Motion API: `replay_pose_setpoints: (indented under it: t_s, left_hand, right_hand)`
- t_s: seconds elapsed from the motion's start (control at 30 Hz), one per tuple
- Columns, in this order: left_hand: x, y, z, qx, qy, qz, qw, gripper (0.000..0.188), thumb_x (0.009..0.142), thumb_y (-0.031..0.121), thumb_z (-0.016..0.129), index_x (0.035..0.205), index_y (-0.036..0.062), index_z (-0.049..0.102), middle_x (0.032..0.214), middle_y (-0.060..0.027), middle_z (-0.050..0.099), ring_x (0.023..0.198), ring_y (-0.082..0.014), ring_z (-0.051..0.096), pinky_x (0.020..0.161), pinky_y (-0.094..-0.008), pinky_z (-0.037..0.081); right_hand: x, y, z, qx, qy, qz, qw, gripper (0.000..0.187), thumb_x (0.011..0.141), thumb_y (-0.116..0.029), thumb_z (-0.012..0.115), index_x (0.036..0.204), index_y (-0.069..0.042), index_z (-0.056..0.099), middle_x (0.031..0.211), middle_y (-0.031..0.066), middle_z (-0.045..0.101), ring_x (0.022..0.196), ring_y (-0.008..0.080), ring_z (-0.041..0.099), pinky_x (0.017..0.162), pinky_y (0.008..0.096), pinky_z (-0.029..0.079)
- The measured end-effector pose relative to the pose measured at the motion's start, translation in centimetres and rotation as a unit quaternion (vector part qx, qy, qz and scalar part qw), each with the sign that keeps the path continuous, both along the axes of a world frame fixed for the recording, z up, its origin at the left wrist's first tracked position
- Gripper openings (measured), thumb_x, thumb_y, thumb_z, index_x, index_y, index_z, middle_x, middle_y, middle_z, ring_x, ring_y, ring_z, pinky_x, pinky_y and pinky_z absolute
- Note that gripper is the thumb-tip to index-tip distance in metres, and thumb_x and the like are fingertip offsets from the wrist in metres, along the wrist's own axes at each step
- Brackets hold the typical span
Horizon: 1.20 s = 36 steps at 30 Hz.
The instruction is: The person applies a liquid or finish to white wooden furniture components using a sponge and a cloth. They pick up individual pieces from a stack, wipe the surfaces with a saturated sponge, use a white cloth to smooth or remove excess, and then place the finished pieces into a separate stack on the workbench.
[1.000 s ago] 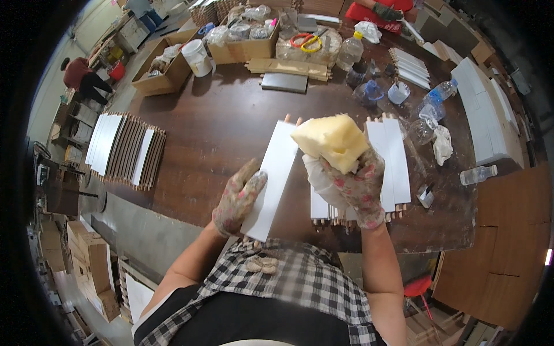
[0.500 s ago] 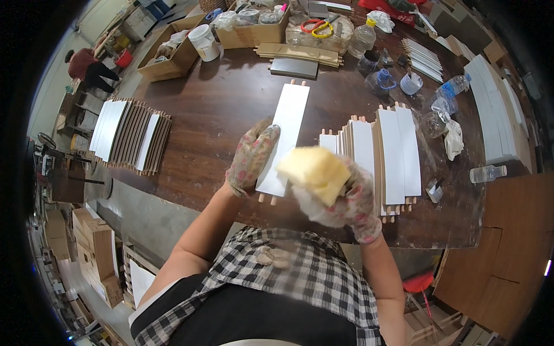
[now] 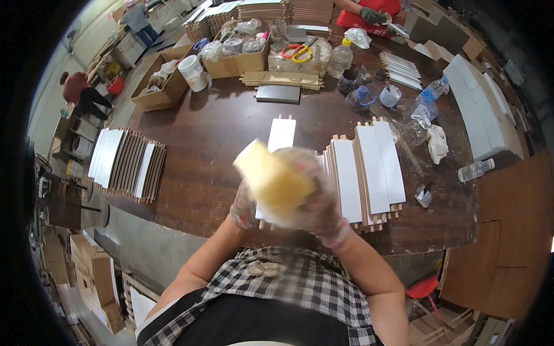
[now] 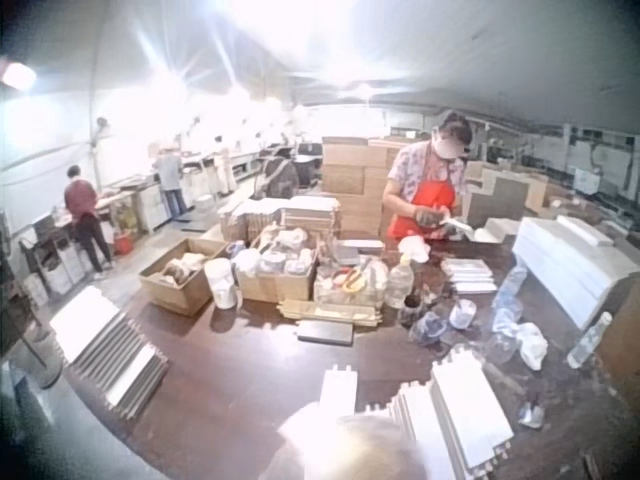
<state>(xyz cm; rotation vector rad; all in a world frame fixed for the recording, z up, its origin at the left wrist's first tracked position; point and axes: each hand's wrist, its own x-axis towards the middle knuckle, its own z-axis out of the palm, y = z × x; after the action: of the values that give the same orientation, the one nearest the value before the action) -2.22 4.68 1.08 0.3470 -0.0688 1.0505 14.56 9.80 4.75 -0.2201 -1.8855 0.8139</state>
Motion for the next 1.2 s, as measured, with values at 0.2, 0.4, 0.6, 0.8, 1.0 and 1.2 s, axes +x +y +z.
replay_pose_setpoints:
  t_s: [0.2, 0.4, 0.6, 0.8, 1.0, 1.2]
  left_hand:
    - [2.0, -1.9, 3.8, -0.131, 0.267, 0.122, 0.947, 0.045, 0.099, 0.035, 0.033, 0.125, 0.0011, 0.044, 0.105, -0.0085, 0.059, 0.082, -0.0147, 0.059, 0.070, -0.0241, 0.052]
    - [1.7, -1.9, 6.2, -0.164, 0.281, 0.110, 0.939, 0.050, 0.096, 0.042, 0.037, 0.120, -0.0001, 0.049, 0.090, -0.0080, 0.060, 0.068, -0.0121, 0.058, 0.059, -0.0211, 0.053]
    - [0.9, 0.5, 2.2, -0.166, 0.193, 0.139, 0.957, 0.048, 0.093, 0.044, 0.042, 0.118, 0.0044, 0.049, 0.099, -0.0122, 0.062, 0.075, -0.0191, 0.064, 0.057, -0.0276, 0.056]
    - [0.7, 1.7, 2.8, -0.144, 0.212, 0.207, 0.944, 0.047, 0.092, 0.046, 0.044, 0.115, 0.0058, 0.052, 0.085, -0.0088, 0.060, 0.066, -0.0165, 0.061, 0.054, -0.0275, 0.055]
    - [0.4, -1.0, 4.2, -0.127, 0.311, 0.131, 0.933, 0.054, 0.089, 0.044, 0.050, 0.127, 0.0049, 0.046, 0.098, -0.0127, 0.063, 0.079, -0.0210, 0.064, 0.061, -0.0301, 0.056]
    - [-1.1, -2.5, 5.1, -0.088, 0.392, -0.009, 0.916, 0.061, 0.090, 0.044, 0.049, 0.131, 0.0007, 0.040, 0.099, -0.0138, 0.060, 0.071, -0.0191, 0.063, 0.057, -0.0279, 0.053]
  right_hand:
    - [-0.2, 6.1, 0.5, 0.051, -0.020, -0.255, 0.965, 0.062, 0.068, -0.015, 0.073, 0.122, -0.009, 0.042, 0.110, 0.0136, 0.055, 0.091, 0.0253, 0.061, 0.075, 0.0344, 0.052]
    - [0.9, 8.5, 2.9, -0.083, 0.119, -0.292, 0.945, 0.034, 0.083, -0.012, 0.065, 0.109, 0.001, 0.048, 0.100, 0.0099, 0.058, 0.091, 0.0233, 0.060, 0.075, 0.0346, 0.052]
    - [-2.4, -1.2, 0.5, 0.091, 0.029, -0.137, 0.986, 0.075, 0.066, -0.029, 0.080, 0.125, -0.005, 0.042, 0.112, 0.0184, 0.056, 0.098, 0.0301, 0.059, 0.080, 0.0380, 0.054]
    - [4.5, -3.9, -1.5, -0.107, -0.108, -0.092, 0.984, 0.065, 0.075, -0.025, 0.074, 0.127, -0.004, 0.041, 0.124, 0.0164, 0.050, 0.109, 0.0264, 0.053, 0.089, 0.0381, 0.050]
    - [10.2, 0.9, 4.6, -0.227, -0.051, -0.316, 0.920, 0.049, 0.079, -0.009, 0.069, 0.122, -0.002, 0.048, 0.115, 0.0102, 0.057, 0.103, 0.0200, 0.056, 0.088, 0.0322, 0.047]
    - [11.6, 6.3, 9.9, -0.172, -0.220, -0.243, 0.929, 0.048, 0.066, -0.016, 0.081, 0.106, -0.003, 0.058, 0.100, 0.0050, 0.065, 0.089, 0.0149, 0.062, 0.080, 0.0280, 0.052]
